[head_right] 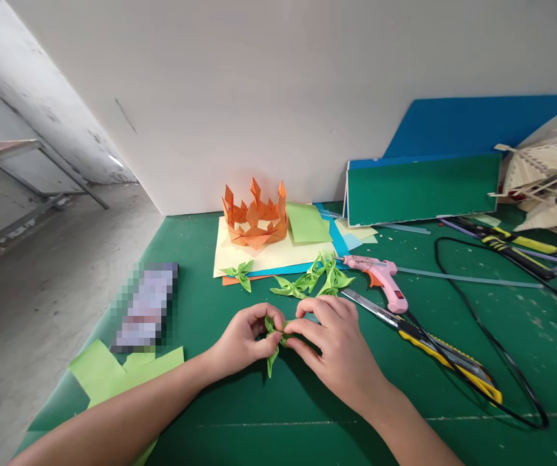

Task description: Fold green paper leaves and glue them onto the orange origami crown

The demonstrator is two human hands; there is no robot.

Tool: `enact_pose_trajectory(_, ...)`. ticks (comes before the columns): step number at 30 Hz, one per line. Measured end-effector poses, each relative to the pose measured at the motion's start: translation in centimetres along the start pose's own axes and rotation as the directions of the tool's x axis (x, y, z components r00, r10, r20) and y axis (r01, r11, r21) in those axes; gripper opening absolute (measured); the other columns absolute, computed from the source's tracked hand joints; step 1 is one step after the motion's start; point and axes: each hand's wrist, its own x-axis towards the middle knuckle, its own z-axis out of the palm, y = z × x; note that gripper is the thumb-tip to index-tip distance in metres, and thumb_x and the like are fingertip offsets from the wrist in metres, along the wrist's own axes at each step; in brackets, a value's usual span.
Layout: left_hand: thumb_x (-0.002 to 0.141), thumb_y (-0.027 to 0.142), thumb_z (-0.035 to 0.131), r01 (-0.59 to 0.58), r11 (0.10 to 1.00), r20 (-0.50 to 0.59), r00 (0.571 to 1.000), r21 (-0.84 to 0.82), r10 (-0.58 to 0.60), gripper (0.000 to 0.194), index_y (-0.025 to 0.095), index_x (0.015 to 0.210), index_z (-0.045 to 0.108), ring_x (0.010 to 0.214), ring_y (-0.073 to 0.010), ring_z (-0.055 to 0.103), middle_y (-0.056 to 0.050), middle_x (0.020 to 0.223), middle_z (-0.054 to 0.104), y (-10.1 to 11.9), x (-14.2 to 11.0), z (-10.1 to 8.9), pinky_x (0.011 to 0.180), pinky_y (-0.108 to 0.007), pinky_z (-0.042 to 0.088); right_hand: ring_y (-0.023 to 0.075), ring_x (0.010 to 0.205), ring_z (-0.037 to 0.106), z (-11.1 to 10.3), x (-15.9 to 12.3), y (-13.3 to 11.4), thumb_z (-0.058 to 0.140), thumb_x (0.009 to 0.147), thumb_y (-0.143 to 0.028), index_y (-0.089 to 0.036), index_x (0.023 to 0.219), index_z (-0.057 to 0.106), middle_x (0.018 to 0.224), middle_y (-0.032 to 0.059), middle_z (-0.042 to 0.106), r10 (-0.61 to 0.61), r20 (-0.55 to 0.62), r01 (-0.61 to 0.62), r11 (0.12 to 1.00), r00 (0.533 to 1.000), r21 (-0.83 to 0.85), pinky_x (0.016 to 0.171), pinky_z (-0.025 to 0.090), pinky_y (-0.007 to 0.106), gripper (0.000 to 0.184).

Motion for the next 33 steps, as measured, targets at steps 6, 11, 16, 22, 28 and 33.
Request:
enact_pose_trajectory(6,0.07,0.026,0.074,0.131,0.988,0.08,0.989,-0.084,-0.124,0.023,0.014,0.082,0.059,0.052,-0.0048,0.041,0.002,0.067,0.053,0.26,0.3,-0.53,0.049,-0.018,0.034,0.0197,0.095,0.055,-0.32,0.05,0.33,0.061,0.087,-0.028,-0.029,0.087,0.068,0.095,0.002,0.064,-0.013,0.008,0.013,1.0,1.0,-0.021,0.082,0.036,0.037,0.007)
enact_pose_trajectory(11,0.072,0.027,0.073,0.172,0.981,0.126,0.979,-0.093,-0.16,0.023,0.013,0.084,0.058,0.053,-0.0047,0.038,0.003,0.064,0.05,0.46,0.38,-0.78,0.049,-0.018,0.032,0.0182,0.09,0.055,-0.12,0.06,0.05,0.059,0.089,-0.023,-0.026,0.079,0.067,0.087,0.0012,0.064,-0.015,-0.044,0.014,1.0,0.999,-0.005,0.082,0.033,0.037,0.014)
enact_pose_trajectory(16,0.073,0.033,0.074,0.156,0.982,0.137,0.981,-0.111,-0.14,0.028,0.014,0.086,0.058,0.056,-0.0055,0.04,0.001,0.069,0.052,0.59,0.37,-0.77,0.05,-0.018,0.034,0.0166,0.089,0.056,0.0,0.04,-0.03,0.053,0.092,-0.023,-0.024,0.076,0.065,0.085,0.0007,0.064,-0.044,-0.035,0.042,0.997,0.998,-0.068,0.083,0.031,0.036,0.02)
enact_pose_trajectory(22,0.071,0.033,0.076,-0.056,0.998,0.061,0.997,0.039,0.053,0.026,0.015,0.085,0.062,0.069,-0.0096,0.051,-0.006,0.091,0.057,0.68,0.17,-0.56,0.063,-0.022,0.043,0.0157,0.089,0.055,-0.02,0.07,-0.26,0.047,0.095,-0.02,-0.022,0.077,0.063,0.086,0.0008,0.064,-0.057,-0.041,0.052,0.993,0.998,-0.11,0.082,0.028,0.035,0.025)
enact_pose_trajectory(28,0.075,0.028,0.069,-0.021,0.995,0.101,0.995,0.101,0.011,0.019,0.015,0.085,0.058,0.065,-0.0097,0.051,-0.002,0.08,0.058,0.86,0.02,-0.34,0.061,-0.023,0.043,0.0168,0.094,0.053,0.22,-0.15,-0.34,0.045,0.097,-0.022,-0.022,0.077,0.06,0.089,0.0005,0.065,-0.08,-0.001,0.079,0.984,0.997,-0.159,0.085,0.025,0.037,0.025)
enact_pose_trajectory(33,0.077,0.016,0.062,-0.146,0.945,0.055,0.989,0.294,0.136,0.009,0.016,0.086,0.06,0.075,-0.0125,0.054,-0.003,0.087,0.058,1.0,-0.22,-0.06,0.065,-0.024,0.044,0.0165,0.092,0.053,0.23,-0.12,-0.38,0.047,0.096,-0.021,-0.021,0.077,0.06,0.087,0.0001,0.065,-0.101,-0.001,0.099,0.974,0.995,-0.203,0.084,0.025,0.036,0.023)
